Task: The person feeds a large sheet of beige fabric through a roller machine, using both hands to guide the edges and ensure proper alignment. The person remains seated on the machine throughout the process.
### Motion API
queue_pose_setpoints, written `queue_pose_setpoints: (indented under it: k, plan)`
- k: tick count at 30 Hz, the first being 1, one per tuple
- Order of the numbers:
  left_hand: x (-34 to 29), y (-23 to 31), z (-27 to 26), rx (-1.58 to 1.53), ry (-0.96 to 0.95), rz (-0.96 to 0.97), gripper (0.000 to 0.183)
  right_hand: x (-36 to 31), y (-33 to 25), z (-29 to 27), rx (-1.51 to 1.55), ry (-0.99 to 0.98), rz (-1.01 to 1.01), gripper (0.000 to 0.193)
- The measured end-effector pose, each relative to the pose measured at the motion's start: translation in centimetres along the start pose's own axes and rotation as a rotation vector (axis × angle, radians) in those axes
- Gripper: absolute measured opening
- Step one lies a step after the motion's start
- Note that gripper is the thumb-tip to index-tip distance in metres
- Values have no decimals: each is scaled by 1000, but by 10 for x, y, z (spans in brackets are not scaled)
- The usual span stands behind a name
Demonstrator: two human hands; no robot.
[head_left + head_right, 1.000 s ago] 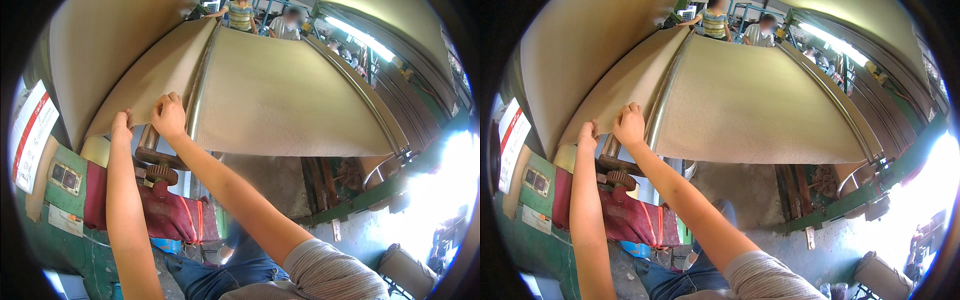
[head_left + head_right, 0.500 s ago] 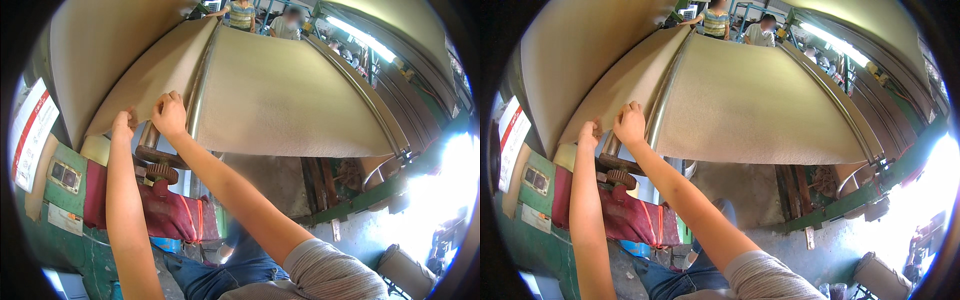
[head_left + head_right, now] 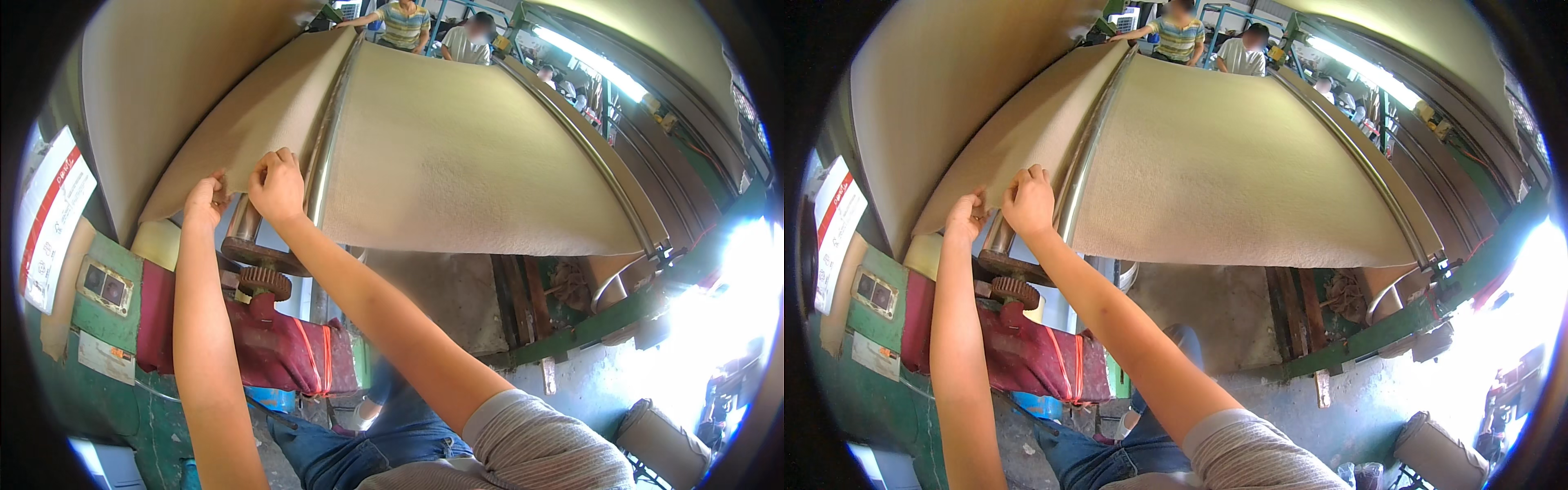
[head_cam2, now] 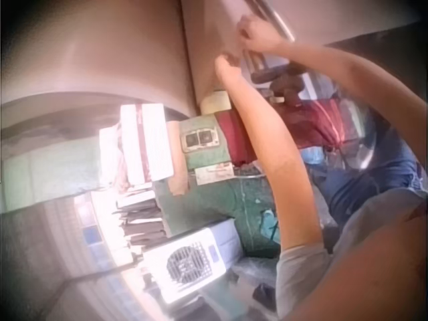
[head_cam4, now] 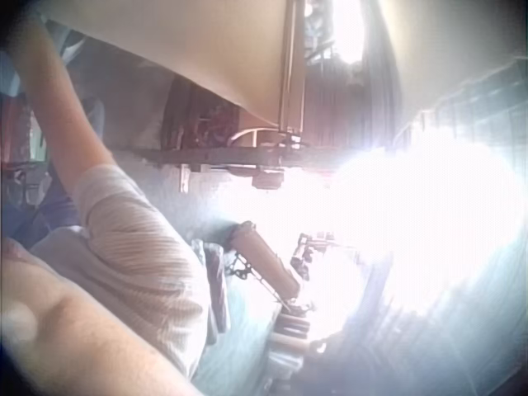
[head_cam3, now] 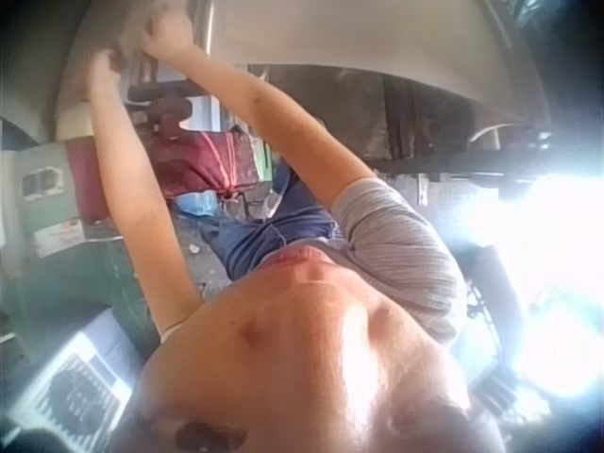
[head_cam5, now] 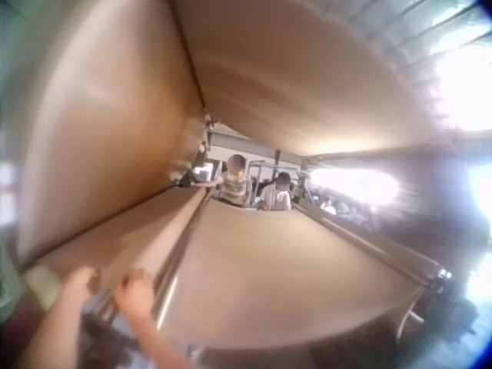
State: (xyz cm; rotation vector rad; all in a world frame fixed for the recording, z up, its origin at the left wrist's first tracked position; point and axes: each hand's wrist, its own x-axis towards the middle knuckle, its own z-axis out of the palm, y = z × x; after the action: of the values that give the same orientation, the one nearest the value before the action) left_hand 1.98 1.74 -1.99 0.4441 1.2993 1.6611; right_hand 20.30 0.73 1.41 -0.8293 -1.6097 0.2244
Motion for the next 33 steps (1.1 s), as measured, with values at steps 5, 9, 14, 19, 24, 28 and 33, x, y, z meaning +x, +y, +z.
queue_pose_setpoints:
  k: [5,9,14,19,24,28,33]
  plan:
    - [21,6,-12,-184,320,65,23,0,-4,2,21,-5,14,5]
    - [24,5,-11,-374,527,203,27,0,-2,3,28,-4,10,5]
    - [36,4,-34,-143,293,106,26,-1,-13,7,54,2,8,4]
    - [-2,3,-3,46,-28,-28,21,0,-2,0,14,14,12,4]
    - [30,2,-20,-244,361,72,18,0,-6,2,27,5,10,4]
    - [27,3,-15,-306,475,107,17,0,-4,3,24,2,1,4]
    - [-3,3,7,-15,47,-4,19,0,1,-1,14,-3,21,5]
